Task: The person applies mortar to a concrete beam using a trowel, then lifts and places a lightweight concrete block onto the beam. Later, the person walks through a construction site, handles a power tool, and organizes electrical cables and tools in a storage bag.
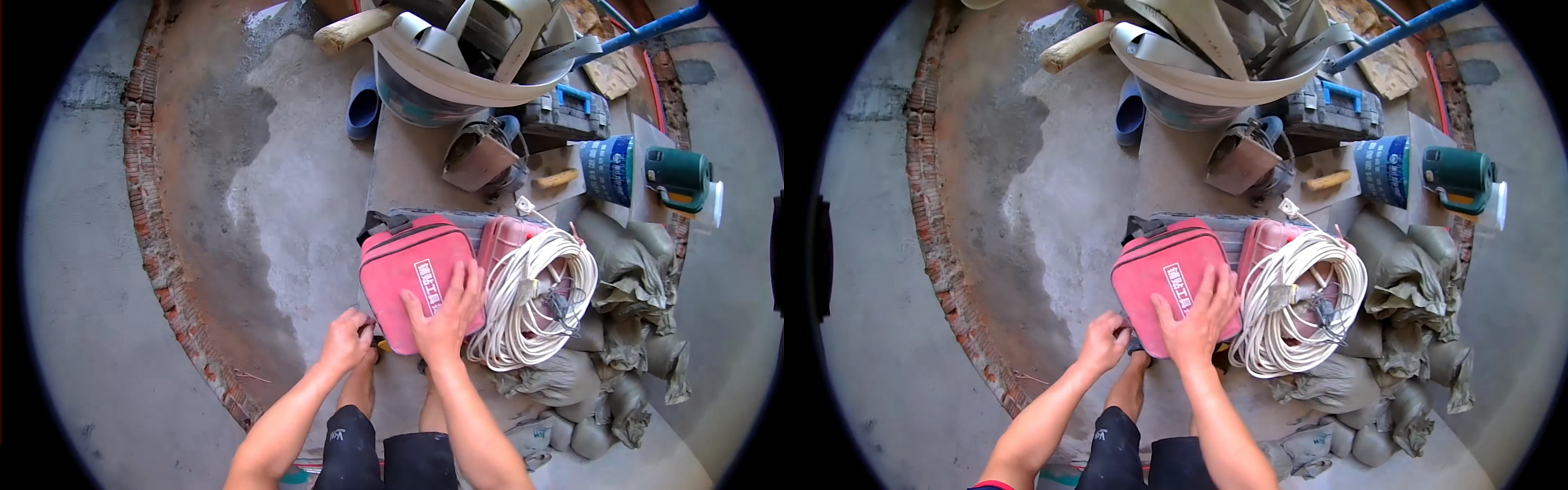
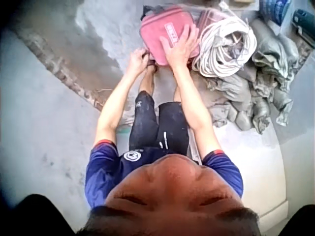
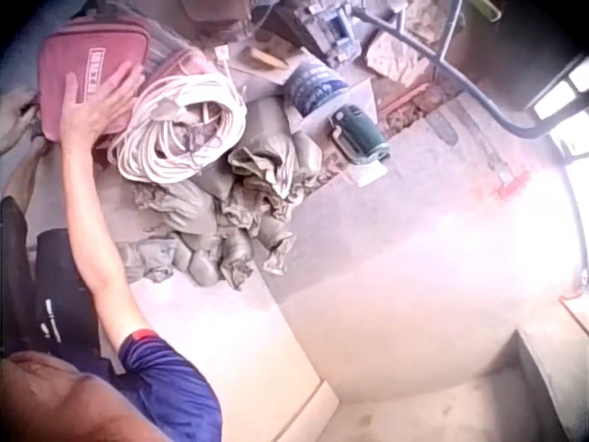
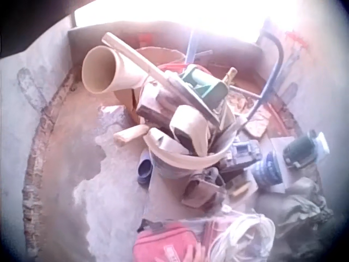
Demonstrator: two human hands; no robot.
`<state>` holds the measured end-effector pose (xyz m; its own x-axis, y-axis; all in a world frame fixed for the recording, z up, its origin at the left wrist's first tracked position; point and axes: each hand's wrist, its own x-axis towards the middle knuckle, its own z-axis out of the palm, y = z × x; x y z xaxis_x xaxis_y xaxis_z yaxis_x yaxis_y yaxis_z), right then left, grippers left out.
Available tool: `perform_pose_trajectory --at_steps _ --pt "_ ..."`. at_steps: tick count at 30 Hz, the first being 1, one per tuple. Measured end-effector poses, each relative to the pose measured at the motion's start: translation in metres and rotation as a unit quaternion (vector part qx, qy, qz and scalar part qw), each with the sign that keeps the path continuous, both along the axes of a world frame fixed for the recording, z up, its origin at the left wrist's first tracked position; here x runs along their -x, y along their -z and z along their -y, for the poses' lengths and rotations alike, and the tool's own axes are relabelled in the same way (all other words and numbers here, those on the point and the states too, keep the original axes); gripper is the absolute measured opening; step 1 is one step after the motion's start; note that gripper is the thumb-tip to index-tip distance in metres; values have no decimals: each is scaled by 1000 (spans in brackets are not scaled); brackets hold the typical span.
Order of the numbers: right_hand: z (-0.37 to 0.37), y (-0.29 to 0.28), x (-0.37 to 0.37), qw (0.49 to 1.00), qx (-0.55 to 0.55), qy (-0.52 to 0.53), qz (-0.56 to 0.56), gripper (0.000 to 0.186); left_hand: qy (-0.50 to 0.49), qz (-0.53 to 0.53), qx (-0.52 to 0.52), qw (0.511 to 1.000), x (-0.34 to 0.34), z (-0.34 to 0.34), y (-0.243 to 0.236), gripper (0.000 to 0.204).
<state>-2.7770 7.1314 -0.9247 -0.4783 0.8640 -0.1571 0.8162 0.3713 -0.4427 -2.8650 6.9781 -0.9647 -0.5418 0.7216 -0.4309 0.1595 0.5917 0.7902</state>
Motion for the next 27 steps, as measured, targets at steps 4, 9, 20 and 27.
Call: perform_pose_trajectory --at_steps 4,9,20,27 --pt "6 13 -16 999 -22 -34 32 98 56 -113 -34 991 41 -12 27 10" --pt "12 12 -15 998 -15 -44 36 97 164 -119 -75 977 127 -97 22 5" --pt "7 8 -17 998 17 -52 21 98 441 -110 -82 887 106 -251 33 6" --pt "44 -22 -14 995 62 -76 31 107 9 21 -19 1000 108 -140 23 30"
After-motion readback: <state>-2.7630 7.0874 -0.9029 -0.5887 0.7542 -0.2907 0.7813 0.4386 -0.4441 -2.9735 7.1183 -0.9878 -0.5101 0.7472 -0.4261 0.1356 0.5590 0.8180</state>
